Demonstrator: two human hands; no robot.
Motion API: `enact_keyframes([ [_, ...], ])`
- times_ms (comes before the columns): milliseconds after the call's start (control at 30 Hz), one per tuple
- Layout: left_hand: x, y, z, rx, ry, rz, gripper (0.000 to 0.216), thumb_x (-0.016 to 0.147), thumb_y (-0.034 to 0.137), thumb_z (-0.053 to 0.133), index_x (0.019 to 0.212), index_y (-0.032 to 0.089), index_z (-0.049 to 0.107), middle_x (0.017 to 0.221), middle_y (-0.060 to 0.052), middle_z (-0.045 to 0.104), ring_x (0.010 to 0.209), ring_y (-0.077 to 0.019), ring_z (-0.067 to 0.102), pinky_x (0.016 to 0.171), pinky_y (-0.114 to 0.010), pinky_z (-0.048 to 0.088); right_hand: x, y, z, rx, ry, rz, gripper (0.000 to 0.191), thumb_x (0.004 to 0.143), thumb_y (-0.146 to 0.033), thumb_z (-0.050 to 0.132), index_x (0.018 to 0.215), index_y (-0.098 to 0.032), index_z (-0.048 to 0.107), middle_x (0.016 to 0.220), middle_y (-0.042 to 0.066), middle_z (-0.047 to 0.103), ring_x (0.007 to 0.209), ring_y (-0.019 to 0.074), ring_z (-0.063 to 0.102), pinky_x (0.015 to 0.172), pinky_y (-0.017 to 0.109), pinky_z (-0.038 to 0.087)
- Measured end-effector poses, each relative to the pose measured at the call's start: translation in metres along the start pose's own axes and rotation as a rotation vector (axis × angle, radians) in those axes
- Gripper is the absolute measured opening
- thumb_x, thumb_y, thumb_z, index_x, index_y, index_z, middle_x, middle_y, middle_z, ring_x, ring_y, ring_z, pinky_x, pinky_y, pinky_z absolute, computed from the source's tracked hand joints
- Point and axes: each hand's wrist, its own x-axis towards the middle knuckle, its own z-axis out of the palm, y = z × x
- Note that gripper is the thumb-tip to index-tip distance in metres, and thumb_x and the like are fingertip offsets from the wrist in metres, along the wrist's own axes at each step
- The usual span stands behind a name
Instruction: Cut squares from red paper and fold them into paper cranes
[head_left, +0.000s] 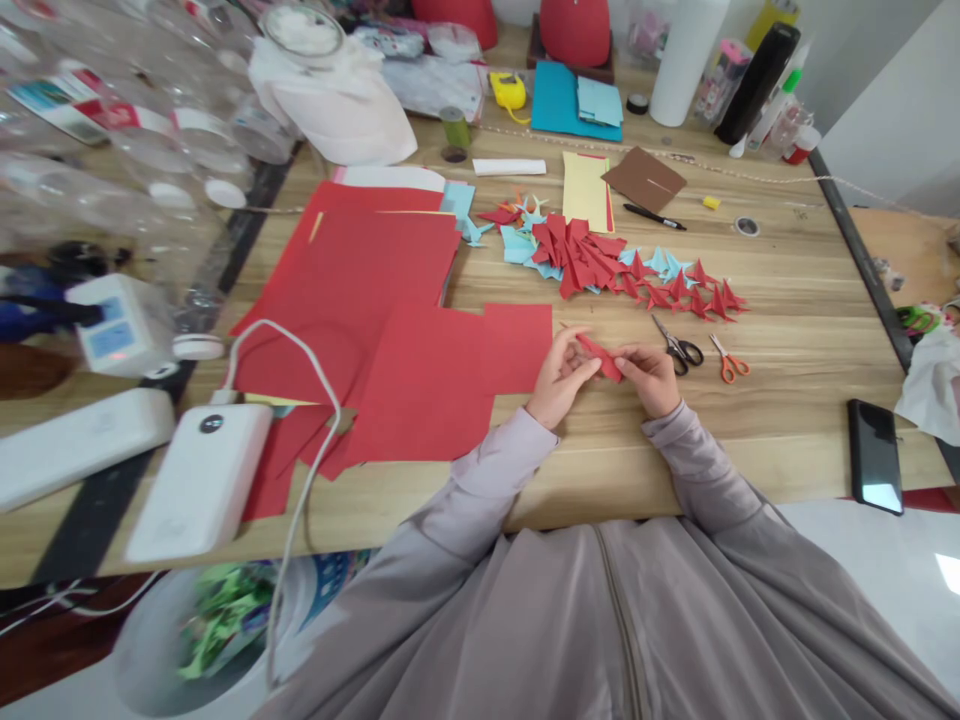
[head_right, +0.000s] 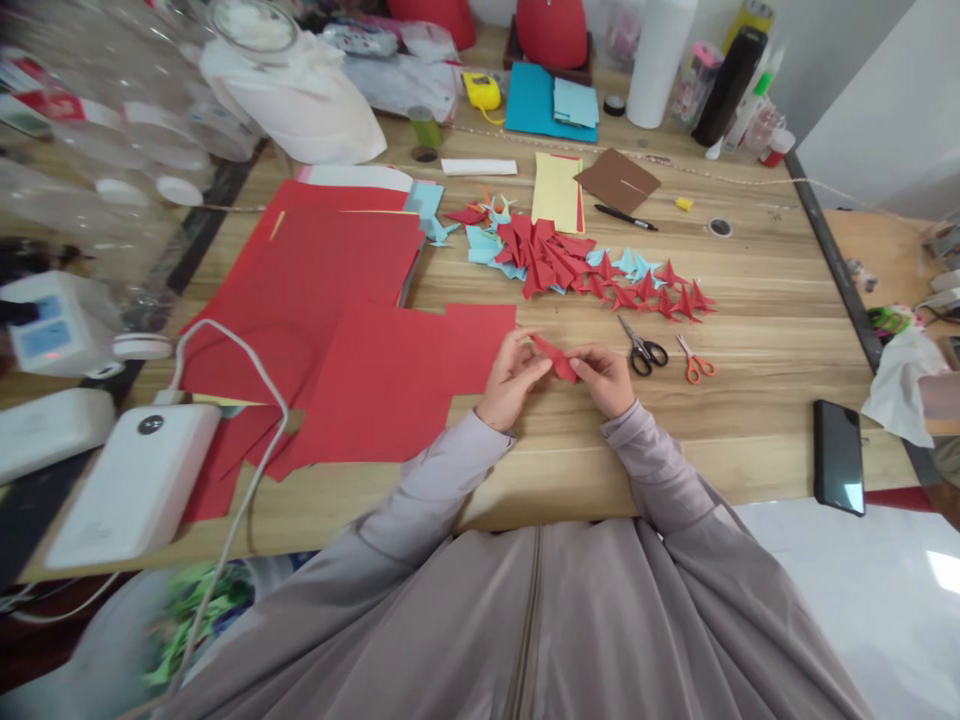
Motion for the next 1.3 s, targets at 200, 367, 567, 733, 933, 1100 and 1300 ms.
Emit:
enact_keyframes([
  [200, 0.000, -0.003, -0.004, -0.027, -0.048, -0.128, 0.034, 0.074, 0.049, 0.068, 0.074, 0.015, 0.070, 0.067, -0.003, 0.066, 0.061, -0.0128, 0.062, 0.065, -0.028, 0.051, -0.001, 0.000, -0.002, 0.058, -0.064, 0.008, 0.029, 0.066, -0.044, 0.077, 0.077, -0.017, 0.071, 0.063, 0.000, 0.067, 0.051, 0.0094, 0.053, 0.049, 0.024, 0.045],
  [367, 0.000, 0.000, -0.004, -0.088, -0.080, -0.167, 0.036, 0.068, 0.049, 0.074, 0.077, 0.015, 0.074, 0.065, -0.005, 0.069, 0.059, -0.0146, 0.064, 0.066, -0.031, 0.053, -0.001, -0.002, -0.005, 0.073, -0.096, 0.038, 0.029, 0.065, -0.043, 0.077, 0.076, -0.017, 0.071, 0.062, 0.000, 0.065, 0.049, 0.0092, 0.051, 0.045, 0.024, 0.043],
  [567, -0.001, 0.002, -0.006, -0.084, -0.143, -0.146, 0.035, 0.073, 0.046, 0.071, 0.086, 0.014, 0.075, 0.064, -0.007, 0.071, 0.055, -0.0161, 0.065, 0.061, -0.030, 0.051, -0.002, -0.006, -0.008, 0.062, -0.144, 0.037, 0.027, 0.066, -0.042, 0.077, 0.074, -0.017, 0.070, 0.062, 0.000, 0.064, 0.046, 0.0081, 0.049, 0.042, 0.022, 0.041],
  [733, -0.001, 0.004, -0.007, -0.067, -0.116, -0.173, 0.045, 0.076, 0.051, 0.067, 0.099, 0.012, 0.073, 0.060, -0.007, 0.069, 0.050, -0.0179, 0.065, 0.054, -0.029, 0.050, -0.003, -0.009, -0.011, 0.005, -0.181, 0.018, 0.024, 0.069, -0.040, 0.075, 0.076, -0.017, 0.072, 0.058, -0.001, 0.062, 0.044, 0.0077, 0.048, 0.042, 0.022, 0.039],
  [933, 0.001, 0.002, -0.008, -0.014, -0.126, -0.194, 0.037, 0.072, 0.046, 0.071, 0.087, 0.013, 0.075, 0.063, -0.008, 0.071, 0.052, -0.0161, 0.065, 0.055, -0.028, 0.052, -0.003, -0.008, -0.010, -0.006, -0.195, -0.011, 0.024, 0.070, -0.040, 0.075, 0.075, -0.017, 0.071, 0.060, -0.001, 0.063, 0.047, 0.0080, 0.051, 0.045, 0.022, 0.043],
  [1100, 0.002, 0.000, -0.006, -0.053, 0.030, -0.172, 0.031, 0.059, 0.033, 0.082, 0.083, 0.015, 0.075, 0.069, -0.005, 0.072, 0.052, -0.0135, 0.063, 0.057, -0.028, 0.053, -0.004, -0.008, -0.009, 0.045, -0.199, -0.037, 0.023, 0.074, -0.039, 0.072, 0.086, -0.019, 0.073, 0.074, 0.002, 0.070, 0.058, 0.0115, 0.060, 0.057, 0.027, 0.052],
  [1300, 0.003, 0.001, -0.006, -0.050, 0.088, -0.179, 0.033, 0.057, 0.031, 0.083, 0.085, 0.015, 0.074, 0.076, -0.006, 0.074, 0.055, -0.0118, 0.064, 0.061, -0.027, 0.054, -0.004, -0.009, -0.006, 0.051, -0.210, -0.052, 0.024, 0.064, -0.033, 0.081, 0.082, -0.019, 0.072, 0.076, 0.002, 0.071, 0.064, 0.0122, 0.063, 0.065, 0.027, 0.054],
])
